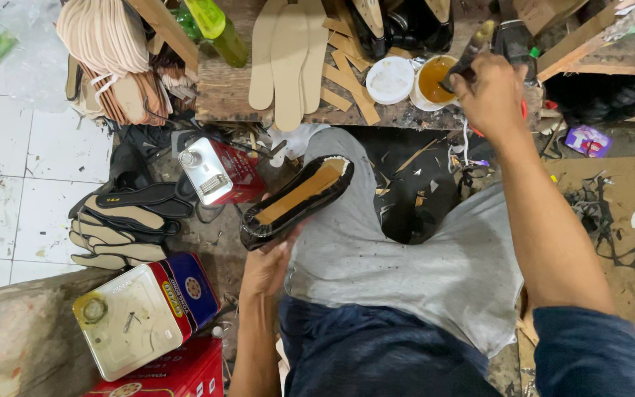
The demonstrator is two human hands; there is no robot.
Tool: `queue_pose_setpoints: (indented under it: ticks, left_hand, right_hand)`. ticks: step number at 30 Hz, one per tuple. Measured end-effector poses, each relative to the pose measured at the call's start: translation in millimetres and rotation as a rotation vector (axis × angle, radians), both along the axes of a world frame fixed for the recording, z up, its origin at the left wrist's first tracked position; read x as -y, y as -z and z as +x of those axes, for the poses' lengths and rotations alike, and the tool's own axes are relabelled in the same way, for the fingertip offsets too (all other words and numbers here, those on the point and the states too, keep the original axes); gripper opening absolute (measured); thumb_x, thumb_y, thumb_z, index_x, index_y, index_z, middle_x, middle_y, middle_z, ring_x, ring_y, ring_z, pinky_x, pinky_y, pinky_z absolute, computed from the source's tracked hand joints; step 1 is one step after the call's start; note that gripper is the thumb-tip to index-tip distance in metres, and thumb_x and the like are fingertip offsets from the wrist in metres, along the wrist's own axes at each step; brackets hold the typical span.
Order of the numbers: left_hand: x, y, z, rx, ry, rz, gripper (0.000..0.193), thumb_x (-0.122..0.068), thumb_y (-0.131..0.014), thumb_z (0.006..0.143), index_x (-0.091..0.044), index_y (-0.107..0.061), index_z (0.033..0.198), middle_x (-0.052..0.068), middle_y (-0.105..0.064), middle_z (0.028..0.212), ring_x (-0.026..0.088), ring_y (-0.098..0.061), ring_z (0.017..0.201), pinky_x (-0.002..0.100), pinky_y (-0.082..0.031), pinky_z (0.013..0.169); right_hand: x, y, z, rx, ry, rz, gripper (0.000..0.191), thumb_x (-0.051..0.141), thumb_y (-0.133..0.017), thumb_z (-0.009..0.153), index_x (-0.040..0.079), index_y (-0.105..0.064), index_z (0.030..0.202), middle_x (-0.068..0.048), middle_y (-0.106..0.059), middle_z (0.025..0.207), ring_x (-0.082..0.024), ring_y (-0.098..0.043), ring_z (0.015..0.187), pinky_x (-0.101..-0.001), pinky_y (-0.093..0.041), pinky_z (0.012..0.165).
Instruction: The person applies glue to the sole of a black high-heeled shoe using a brush. They repeatedly dip the brush into a container and spread the adhesive along the shoe's edge, then place the shoe on a shelf and repeat the process on another shoe.
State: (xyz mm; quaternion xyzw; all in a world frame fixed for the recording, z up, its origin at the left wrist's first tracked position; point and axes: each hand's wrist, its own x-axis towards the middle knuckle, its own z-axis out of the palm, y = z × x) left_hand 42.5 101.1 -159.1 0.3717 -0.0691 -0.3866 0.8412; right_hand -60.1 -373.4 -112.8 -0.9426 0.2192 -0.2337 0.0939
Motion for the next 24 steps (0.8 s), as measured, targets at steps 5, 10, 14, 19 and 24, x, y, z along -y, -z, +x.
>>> queue_pose_setpoints:
  ticks: [5, 10, 14, 19, 24]
  left_hand:
    - [2, 7, 3, 0.273, -0.166, 0.528, 0.065, 0.013, -0.070, 0.084, 0.006, -0.052, 0.146, 0.012, -0.070, 0.118, 0.026, -0.069, 0.107, 0.036, -0.059, 0.087]
    - [20, -14, -14, 0.292, -0.304, 0.436, 0.080, 0.017, -0.066, 0.078, 0.000, -0.048, 0.155, 0.014, -0.062, 0.123, 0.021, -0.059, 0.105, 0.032, -0.052, 0.083]
    - [45, -42, -31, 0.622, -0.272, 0.357, 0.075, 0.013, -0.072, 0.081, 0.002, -0.048, 0.151, 0.020, -0.055, 0.154, 0.026, -0.056, 0.139, 0.040, -0.047, 0.114]
    - [90, -81, -44, 0.961, -0.337, 0.160, 0.066, 0.002, -0.080, 0.088, -0.004, -0.052, 0.147, 0.022, -0.052, 0.156, 0.035, -0.050, 0.149, 0.047, -0.039, 0.128]
    - [117, -116, -41, 1.242, -0.365, 0.011, 0.058, -0.007, -0.079, 0.091, -0.010, -0.052, 0.143, 0.020, -0.052, 0.151, 0.040, -0.049, 0.147, 0.056, -0.037, 0.129]
  right_hand:
    - [-5, -11, -14, -0.027, 0.041, 0.024, 0.030, 0.021, -0.077, 0.101, -0.003, -0.063, 0.089, -0.018, -0.066, 0.099, -0.041, -0.062, 0.098, -0.0548, -0.040, 0.091]
    - [-26, -35, -18, -0.087, 0.039, 0.013, 0.030, 0.019, -0.079, 0.097, -0.007, -0.065, 0.089, -0.024, -0.067, 0.100, -0.042, -0.064, 0.093, -0.0540, -0.047, 0.083]
    - [-80, -84, -35, 0.155, -0.008, 0.688, 0.021, 0.015, -0.074, 0.102, -0.004, -0.069, 0.111, -0.013, -0.070, 0.098, -0.020, -0.065, 0.089, -0.0347, -0.049, 0.083]
    - [-187, -132, -77, 0.547, -0.150, 0.683, 0.015, 0.004, -0.070, 0.105, -0.003, -0.068, 0.118, -0.009, -0.068, 0.108, -0.011, -0.063, 0.096, -0.0239, -0.051, 0.087]
    - [-232, -146, -79, 0.694, -0.154, 0.602, 0.017, 0.002, -0.073, 0.104, -0.003, -0.069, 0.119, -0.011, -0.069, 0.112, -0.014, -0.066, 0.100, -0.0235, -0.054, 0.088]
